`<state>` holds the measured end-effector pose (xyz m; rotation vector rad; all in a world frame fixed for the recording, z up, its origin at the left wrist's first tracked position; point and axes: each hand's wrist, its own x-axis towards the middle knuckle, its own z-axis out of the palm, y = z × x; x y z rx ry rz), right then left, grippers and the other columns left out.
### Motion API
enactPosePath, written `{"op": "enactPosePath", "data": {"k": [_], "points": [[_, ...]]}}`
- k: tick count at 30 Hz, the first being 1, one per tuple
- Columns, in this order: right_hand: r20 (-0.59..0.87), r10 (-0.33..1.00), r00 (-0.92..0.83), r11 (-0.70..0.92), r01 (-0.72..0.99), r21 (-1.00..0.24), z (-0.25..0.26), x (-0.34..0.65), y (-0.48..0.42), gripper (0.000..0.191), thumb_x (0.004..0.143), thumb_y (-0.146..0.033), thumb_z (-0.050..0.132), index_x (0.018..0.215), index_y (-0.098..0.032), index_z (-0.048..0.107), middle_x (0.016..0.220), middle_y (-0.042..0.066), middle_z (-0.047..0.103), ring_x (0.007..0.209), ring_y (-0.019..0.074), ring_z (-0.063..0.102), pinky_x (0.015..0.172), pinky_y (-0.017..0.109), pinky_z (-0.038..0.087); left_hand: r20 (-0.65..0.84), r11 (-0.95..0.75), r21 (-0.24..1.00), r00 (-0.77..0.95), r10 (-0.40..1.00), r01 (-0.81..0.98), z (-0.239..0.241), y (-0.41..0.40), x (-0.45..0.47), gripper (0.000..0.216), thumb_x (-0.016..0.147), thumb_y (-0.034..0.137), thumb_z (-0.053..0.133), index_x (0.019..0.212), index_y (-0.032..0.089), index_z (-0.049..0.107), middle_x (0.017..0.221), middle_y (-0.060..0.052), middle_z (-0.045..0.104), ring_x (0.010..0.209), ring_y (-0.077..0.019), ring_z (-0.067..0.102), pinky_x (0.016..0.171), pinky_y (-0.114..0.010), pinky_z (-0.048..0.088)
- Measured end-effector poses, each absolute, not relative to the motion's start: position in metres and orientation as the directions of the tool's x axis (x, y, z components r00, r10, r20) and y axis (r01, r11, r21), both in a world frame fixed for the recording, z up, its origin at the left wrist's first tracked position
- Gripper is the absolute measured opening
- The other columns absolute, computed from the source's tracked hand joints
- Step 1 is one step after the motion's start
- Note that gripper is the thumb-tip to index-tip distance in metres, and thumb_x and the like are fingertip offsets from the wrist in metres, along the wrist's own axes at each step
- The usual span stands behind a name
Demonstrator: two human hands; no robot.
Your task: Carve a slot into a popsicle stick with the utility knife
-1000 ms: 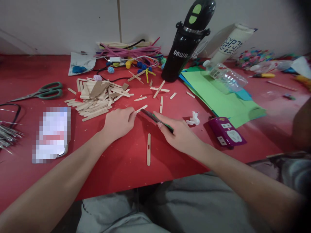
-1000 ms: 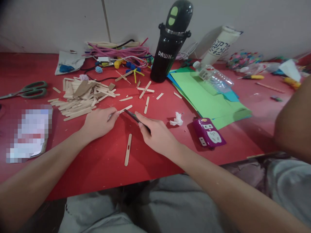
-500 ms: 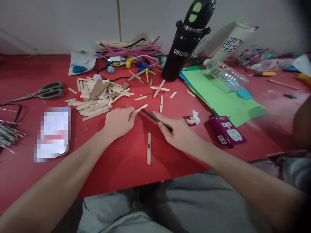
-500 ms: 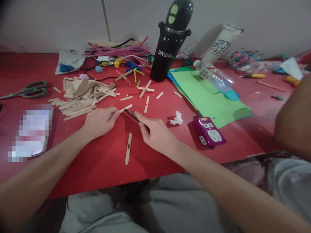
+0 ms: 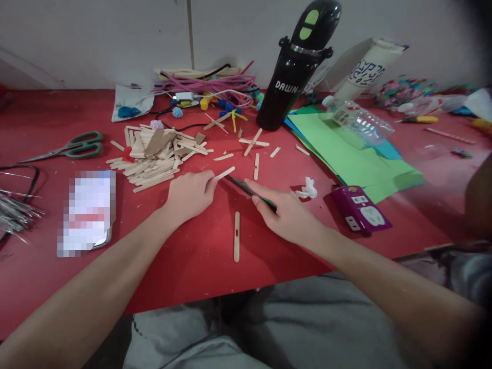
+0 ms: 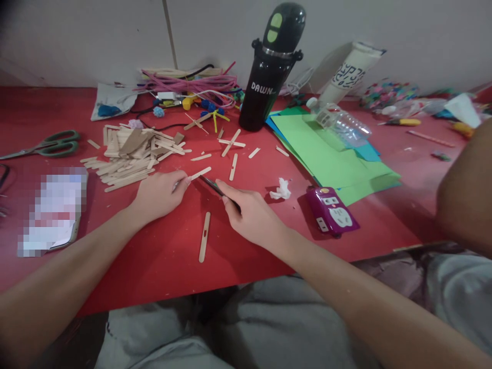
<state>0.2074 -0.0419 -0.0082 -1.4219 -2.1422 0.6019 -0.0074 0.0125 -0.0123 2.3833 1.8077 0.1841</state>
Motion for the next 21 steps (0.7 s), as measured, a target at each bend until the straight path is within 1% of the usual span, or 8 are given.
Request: {"op": "enactPosePath", "data": {"k": [5,8,13,18,21], "points": [[0.199,0.920,-0.337,0.385,0.691,-0.612,-0.0097,0.2071,-0.0432,0.047,0.093,-0.019,0.045,0.139,-0.017,0.052,0.130,0.008,0.063,0.112,0.0238,0.064,0.095,0.039,0.054,0.014,-0.262,0.201,0.265,0.964,0.944,-0.0128,0.0124,-0.0073,0.038,0.095,0.043,0.032,0.083,0.022,0.062,0.079,-0.005,0.070,0.073,-0.0231,0.064,0.051,-0.030,0.022],[0.187,0.918,-0.351,0.388,0.688,-0.613,-0.0099,0.2052,-0.0434,0.047,0.093,-0.019,0.044,0.140,-0.016,0.051,0.130,0.008,0.063,0.112,0.0230,0.065,0.094,0.037,0.054,0.020,-0.266,0.198,0.268,0.963,0.943,-0.0128,0.0123,-0.0067,0.039,0.095,0.044,0.031,0.083,0.022,0.062,0.078,-0.005,0.070,0.074,-0.0231,0.064,0.052,-0.030,0.022],[0.160,0.929,-0.334,0.358,0.701,-0.616,-0.0096,0.2037,-0.0431,0.046,0.094,-0.021,0.044,0.139,-0.018,0.052,0.133,0.006,0.061,0.117,0.0229,0.062,0.099,0.038,0.051,0.029,-0.262,0.199,0.261,0.965,0.944,-0.0134,0.0124,-0.0067,0.039,0.095,0.044,0.032,0.084,0.022,0.062,0.079,-0.005,0.070,0.075,-0.0236,0.064,0.052,-0.031,0.022],[0.158,0.926,-0.342,0.363,0.701,-0.614,-0.0086,0.2029,-0.0426,0.046,0.094,-0.021,0.043,0.139,-0.013,0.052,0.133,0.008,0.060,0.119,0.0231,0.060,0.101,0.038,0.050,0.024,-0.251,0.206,0.252,0.967,0.946,-0.0128,0.0123,-0.0078,0.038,0.095,0.044,0.032,0.083,0.022,0.061,0.078,-0.005,0.069,0.075,-0.0229,0.064,0.051,-0.030,0.021],[0.163,0.926,-0.341,0.365,0.697,-0.617,-0.0089,0.2025,-0.0427,0.046,0.094,-0.021,0.043,0.138,-0.012,0.052,0.133,0.008,0.060,0.119,0.0229,0.061,0.100,0.037,0.051,0.022,-0.251,0.210,0.252,0.967,0.945,-0.0127,0.0125,-0.0074,0.037,0.094,0.044,0.033,0.083,0.022,0.061,0.078,-0.005,0.069,0.075,-0.0224,0.064,0.051,-0.030,0.021]]}}
